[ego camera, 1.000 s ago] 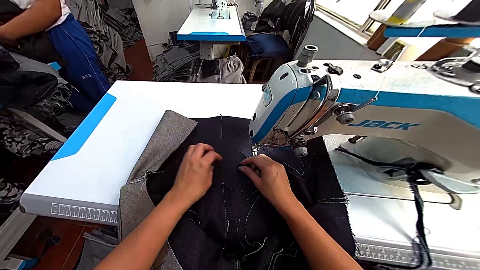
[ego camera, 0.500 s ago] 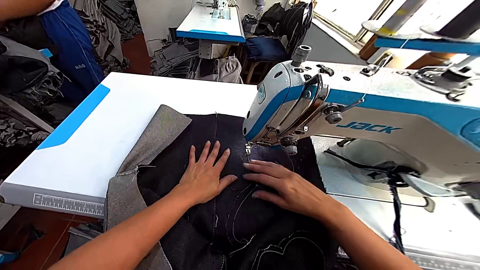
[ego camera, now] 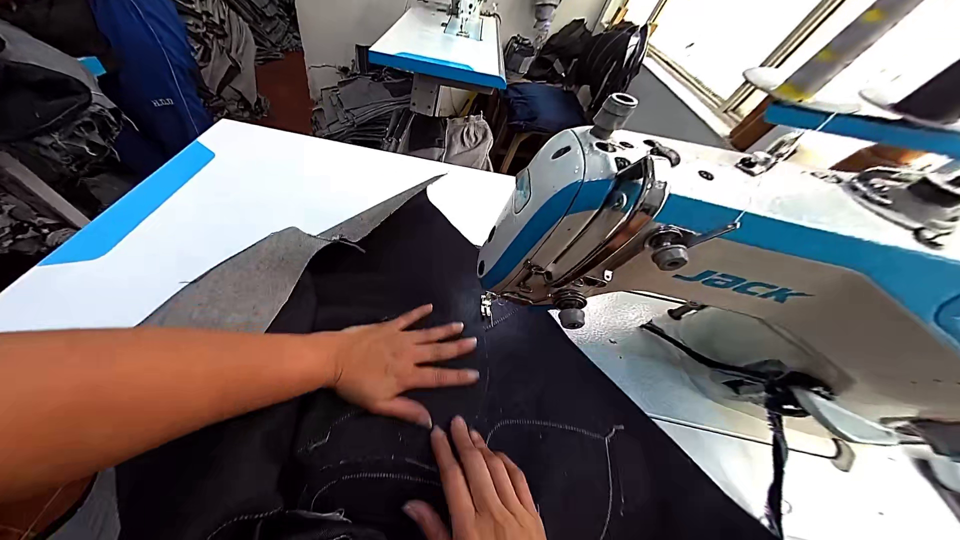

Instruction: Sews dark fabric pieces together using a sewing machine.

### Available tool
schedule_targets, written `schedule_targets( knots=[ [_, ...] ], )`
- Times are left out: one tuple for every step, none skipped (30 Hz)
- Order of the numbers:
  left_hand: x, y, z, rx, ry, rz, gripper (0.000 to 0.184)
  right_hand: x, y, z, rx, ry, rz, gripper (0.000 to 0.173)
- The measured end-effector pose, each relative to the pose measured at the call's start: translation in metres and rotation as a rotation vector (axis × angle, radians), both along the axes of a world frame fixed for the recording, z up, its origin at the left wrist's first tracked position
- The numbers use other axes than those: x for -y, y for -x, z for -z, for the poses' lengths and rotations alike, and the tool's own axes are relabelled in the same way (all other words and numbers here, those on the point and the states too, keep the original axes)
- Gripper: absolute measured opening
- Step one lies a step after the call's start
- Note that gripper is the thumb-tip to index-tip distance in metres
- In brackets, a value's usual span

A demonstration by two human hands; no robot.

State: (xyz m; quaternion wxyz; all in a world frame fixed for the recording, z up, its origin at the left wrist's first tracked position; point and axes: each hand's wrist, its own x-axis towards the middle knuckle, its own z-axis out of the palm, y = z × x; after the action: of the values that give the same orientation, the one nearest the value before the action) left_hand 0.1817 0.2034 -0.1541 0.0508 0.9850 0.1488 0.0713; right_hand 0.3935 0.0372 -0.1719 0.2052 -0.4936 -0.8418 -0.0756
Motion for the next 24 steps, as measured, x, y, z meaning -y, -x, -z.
schedule_targets(
  knots=[
    [0.006, -0.001, 0.001, -0.016, 0.02, 0.017, 0.069, 0.002, -0.007, 0.002, -0.032, 0.003, -0.024, 0.068],
    [0.007, -0.001, 0.001, -0.029, 0.035, 0.023, 0.069, 0.002, -0.012, 0.005, -0.067, 0.015, -0.053, 0.066],
    [0.007, 0.0, 0.001, -0.029, 0.042, 0.023, 0.069, -0.002, -0.016, 0.01, -0.103, 0.027, -0.087, 0.064],
    [0.004, 0.001, 0.002, -0.019, 0.043, 0.018, 0.069, -0.007, -0.019, 0.014, -0.123, 0.041, -0.116, 0.065],
    [0.002, 0.002, 0.003, -0.009, 0.047, 0.01, 0.069, -0.011, -0.019, 0.016, -0.116, 0.046, -0.128, 0.068],
    [-0.001, 0.003, 0.003, 0.001, 0.053, 0.004, 0.07, -0.014, -0.018, 0.017, -0.089, 0.047, -0.121, 0.072],
    [-0.004, 0.004, 0.003, 0.005, 0.061, 0.004, 0.071, -0.015, -0.015, 0.017, -0.062, 0.048, -0.105, 0.077],
    [-0.008, 0.004, 0.002, 0.01, 0.07, 0.011, 0.072, -0.016, -0.011, 0.016, -0.042, 0.051, -0.084, 0.081],
    [-0.014, 0.004, 0.001, 0.019, 0.078, 0.026, 0.073, -0.018, -0.007, 0.014, -0.025, 0.054, -0.059, 0.084],
    [-0.022, 0.004, 0.0, 0.021, 0.086, 0.043, 0.075, -0.02, -0.002, 0.013, -0.014, 0.054, -0.033, 0.085],
    [-0.03, 0.003, -0.002, 0.014, 0.093, 0.065, 0.078, -0.023, 0.004, 0.012, -0.008, 0.048, -0.005, 0.087],
    [-0.04, 0.003, -0.003, 0.013, 0.091, 0.09, 0.079, -0.026, 0.01, 0.012, -0.004, 0.037, 0.022, 0.089],
    [-0.049, 0.003, -0.002, 0.02, 0.087, 0.117, 0.08, -0.029, 0.015, 0.012, -0.002, 0.027, 0.046, 0.091],
    [-0.058, 0.002, -0.001, 0.032, 0.078, 0.149, 0.081, -0.031, 0.02, 0.012, 0.004, 0.021, 0.065, 0.094],
    [-0.065, 0.002, 0.001, 0.039, 0.061, 0.174, 0.083, -0.032, 0.024, 0.011, 0.011, 0.024, 0.08, 0.096],
    [-0.071, 0.002, 0.001, 0.043, 0.04, 0.187, 0.086, -0.033, 0.027, 0.01, 0.022, 0.027, 0.089, 0.098],
    [-0.074, 0.002, 0.002, 0.047, 0.028, 0.194, 0.088, -0.033, 0.027, 0.009, 0.036, 0.034, 0.095, 0.099],
    [-0.074, 0.002, 0.001, 0.047, 0.025, 0.189, 0.089, -0.033, 0.026, 0.007, 0.047, 0.041, 0.094, 0.1],
    [-0.072, 0.002, 0.001, 0.041, 0.026, 0.176, 0.089, -0.034, 0.024, 0.006, 0.053, 0.042, 0.09, 0.1],
    [-0.069, 0.003, 0.0, 0.028, 0.029, 0.154, 0.09, -0.034, 0.021, 0.005, 0.054, 0.046, 0.085, 0.099],
    [-0.065, 0.004, -0.001, 0.02, 0.032, 0.129, 0.09, -0.034, 0.019, 0.004, 0.051, 0.049, 0.079, 0.099],
    [-0.061, 0.004, -0.002, 0.01, 0.035, 0.105, 0.09, -0.035, 0.017, 0.003, 0.047, 0.059, 0.074, 0.099],
    [-0.059, 0.005, -0.002, 0.006, 0.041, 0.087, 0.09, -0.035, 0.016, 0.003, 0.045, 0.069, 0.072, 0.099],
    [-0.057, 0.005, -0.002, 0.007, 0.046, 0.073, 0.09, -0.035, 0.016, 0.003, 0.044, 0.072, 0.071, 0.1]
  ],
)
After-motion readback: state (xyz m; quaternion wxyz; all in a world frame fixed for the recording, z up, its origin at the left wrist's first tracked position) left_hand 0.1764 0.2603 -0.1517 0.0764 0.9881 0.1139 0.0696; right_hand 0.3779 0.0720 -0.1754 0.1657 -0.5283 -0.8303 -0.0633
